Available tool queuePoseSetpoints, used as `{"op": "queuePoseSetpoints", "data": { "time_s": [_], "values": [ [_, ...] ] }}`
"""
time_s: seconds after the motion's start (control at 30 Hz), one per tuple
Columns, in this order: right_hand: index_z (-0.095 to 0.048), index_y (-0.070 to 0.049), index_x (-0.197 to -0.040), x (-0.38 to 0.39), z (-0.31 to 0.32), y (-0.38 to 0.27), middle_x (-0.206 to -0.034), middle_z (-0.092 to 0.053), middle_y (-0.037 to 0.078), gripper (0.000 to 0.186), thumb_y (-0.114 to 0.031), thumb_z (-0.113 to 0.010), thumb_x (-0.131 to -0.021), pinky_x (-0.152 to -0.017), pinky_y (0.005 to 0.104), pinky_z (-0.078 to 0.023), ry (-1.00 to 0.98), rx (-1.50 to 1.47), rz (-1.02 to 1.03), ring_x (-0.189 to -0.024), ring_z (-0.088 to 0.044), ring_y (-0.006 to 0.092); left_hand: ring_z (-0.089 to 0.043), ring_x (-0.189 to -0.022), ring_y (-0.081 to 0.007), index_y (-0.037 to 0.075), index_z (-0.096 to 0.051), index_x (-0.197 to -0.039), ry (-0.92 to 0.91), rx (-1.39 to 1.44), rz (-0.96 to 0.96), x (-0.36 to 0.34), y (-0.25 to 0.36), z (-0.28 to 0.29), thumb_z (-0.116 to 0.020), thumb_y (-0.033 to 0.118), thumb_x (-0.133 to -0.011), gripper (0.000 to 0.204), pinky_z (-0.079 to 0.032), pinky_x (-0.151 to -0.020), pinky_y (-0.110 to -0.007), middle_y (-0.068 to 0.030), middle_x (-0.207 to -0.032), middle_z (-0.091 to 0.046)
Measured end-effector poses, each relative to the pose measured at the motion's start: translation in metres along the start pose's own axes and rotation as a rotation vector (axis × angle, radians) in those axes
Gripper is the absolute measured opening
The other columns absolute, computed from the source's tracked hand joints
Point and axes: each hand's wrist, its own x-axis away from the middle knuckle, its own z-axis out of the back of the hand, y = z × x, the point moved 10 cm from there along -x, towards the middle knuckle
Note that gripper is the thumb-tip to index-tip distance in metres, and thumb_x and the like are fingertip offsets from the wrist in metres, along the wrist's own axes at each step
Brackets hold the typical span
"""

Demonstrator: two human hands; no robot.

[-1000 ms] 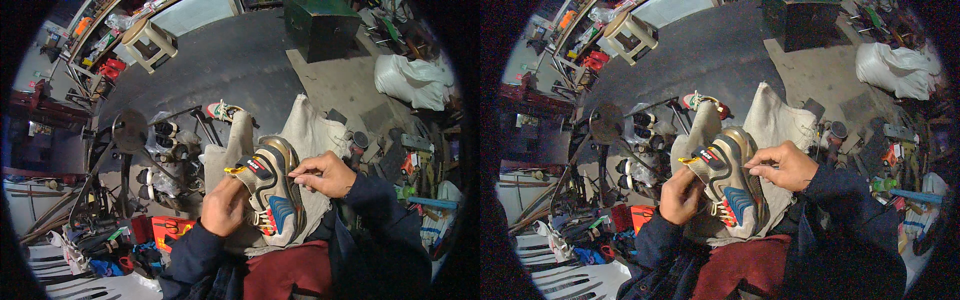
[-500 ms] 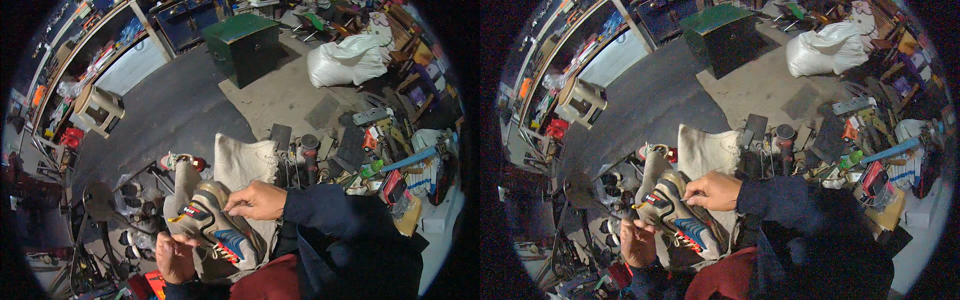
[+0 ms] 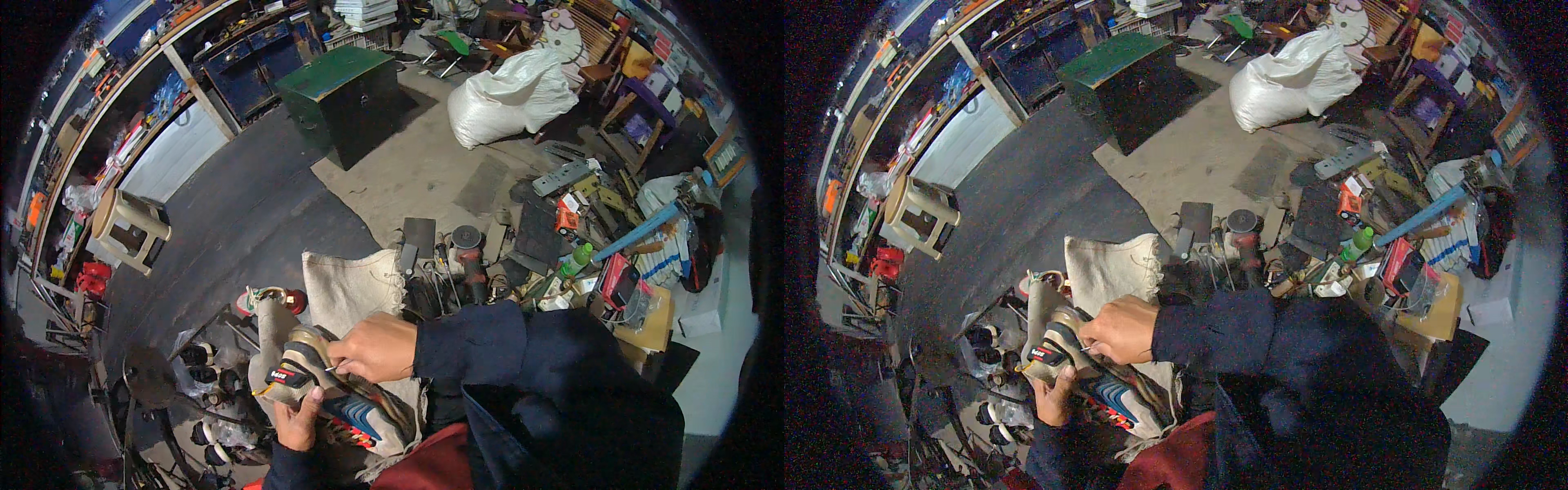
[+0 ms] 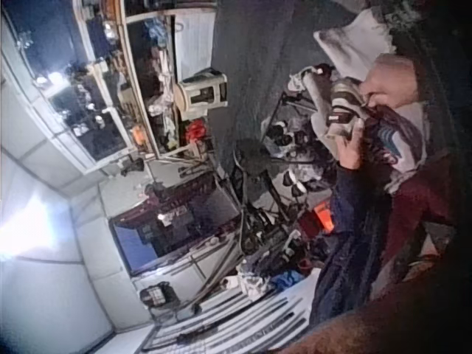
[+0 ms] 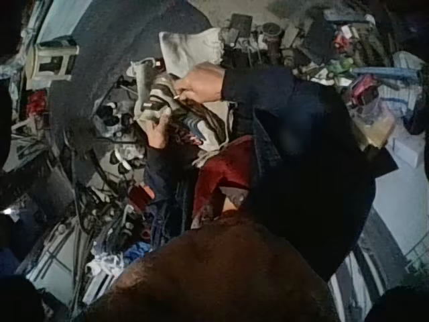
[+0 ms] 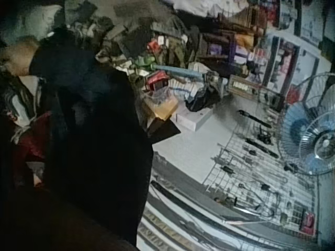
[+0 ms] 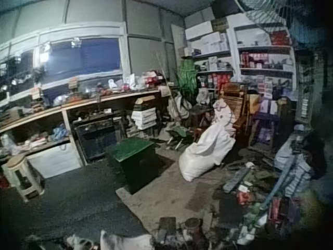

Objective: The person holds a sneaker on a cloth and repeatedly inserts a needle and thread through the upper, pulling the thread tight to stitch the shoe. The hands rotate the shoe to access different areas while continuing the sewing motion.

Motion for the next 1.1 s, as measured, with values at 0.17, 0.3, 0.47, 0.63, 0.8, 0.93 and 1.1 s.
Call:
{"op": "queuePoseSetpoints", "data": {
  "time_s": [0.17, 0.3, 0.47, 0.63, 0.8, 0.93, 1.1],
  "values": [
    [-0.063, 0.000, -0.101, -0.010, -0.007, -0.011, -0.082, -0.070, 0.023, 0.024, -0.014, -0.067, -0.083, -0.071, 0.0531, -0.054, 0.058, 0.105, -0.050, -0.081, -0.070, 0.0439, -0.063, -0.104, -0.0169, 0.001, -0.058, -0.129, -0.030, -0.088, 0.029, -0.002, -0.006, -0.001, -0.072, 0.014, -0.096, 0.038, -0.049, -0.094, -0.033, -0.0067, -0.117, -0.067],
    [-0.064, 0.004, -0.097, -0.010, -0.008, -0.006, -0.082, -0.070, 0.025, 0.035, -0.025, -0.076, -0.080, -0.074, 0.0519, -0.056, 0.066, -0.067, -0.032, -0.082, -0.071, 0.0452, -0.063, -0.098, -0.0153, 0.001, -0.062, -0.123, 0.050, -0.071, -0.011, 0.007, -0.002, 0.000, -0.071, 0.015, -0.097, 0.031, -0.050, -0.089, -0.032, -0.0049, -0.113, -0.068],
    [-0.067, 0.004, -0.092, -0.016, -0.014, 0.016, -0.080, -0.071, 0.023, 0.063, -0.054, -0.083, -0.073, -0.073, 0.0501, -0.057, 0.008, -0.036, -0.140, -0.080, -0.071, 0.0447, -0.061, -0.087, -0.0108, -0.001, -0.070, -0.108, 0.112, -0.011, -0.054, 0.011, 0.001, -0.003, -0.068, 0.009, -0.098, 0.014, -0.049, -0.079, -0.028, -0.0014, -0.098, -0.070],
    [-0.072, 0.004, -0.081, -0.018, -0.011, 0.028, -0.075, -0.070, 0.025, 0.076, -0.072, -0.075, -0.073, -0.070, 0.0502, -0.058, -0.007, 0.250, -0.163, -0.074, -0.071, 0.0445, -0.060, -0.084, -0.0089, -0.001, -0.072, -0.103, 0.145, 0.034, -0.112, 0.009, 0.006, -0.003, -0.068, 0.006, -0.098, 0.009, -0.048, -0.076, -0.026, 0.0002, -0.094, -0.070],
    [-0.069, 0.002, -0.070, -0.014, -0.008, 0.043, -0.066, -0.066, 0.025, 0.085, -0.083, -0.067, -0.071, -0.065, 0.0506, -0.056, -0.025, 0.327, -0.213, -0.067, -0.069, 0.0448, -0.061, -0.085, -0.0095, -0.002, -0.072, -0.103, 0.145, 0.084, -0.086, 0.010, 0.002, -0.002, -0.070, 0.005, -0.097, 0.009, -0.049, -0.079, -0.027, -0.0002, -0.094, -0.070],
    [-0.071, 0.002, -0.067, 0.016, -0.001, 0.072, -0.068, -0.066, 0.027, 0.094, -0.091, -0.060, -0.070, -0.066, 0.0502, -0.057, 0.030, 0.297, -0.317, -0.067, -0.069, 0.0443, -0.062, -0.086, -0.0104, -0.002, -0.072, -0.101, 0.171, -0.045, -0.129, 0.012, 0.006, 0.002, -0.071, 0.004, -0.095, 0.008, -0.050, -0.080, -0.027, -0.0012, -0.094, -0.071],
    [-0.066, -0.004, -0.083, 0.086, 0.000, 0.088, -0.058, -0.059, 0.014, 0.059, -0.061, -0.081, -0.079, -0.054, 0.0400, -0.047, 0.242, -0.052, -0.348, -0.050, -0.058, 0.0231, -0.063, -0.088, -0.0118, -0.002, -0.069, -0.108, 0.172, 0.076, -0.123, 0.014, 0.000, 0.005, -0.075, 0.004, -0.091, 0.019, -0.051, -0.082, -0.028, -0.0040, -0.101, -0.071]
  ]
}}
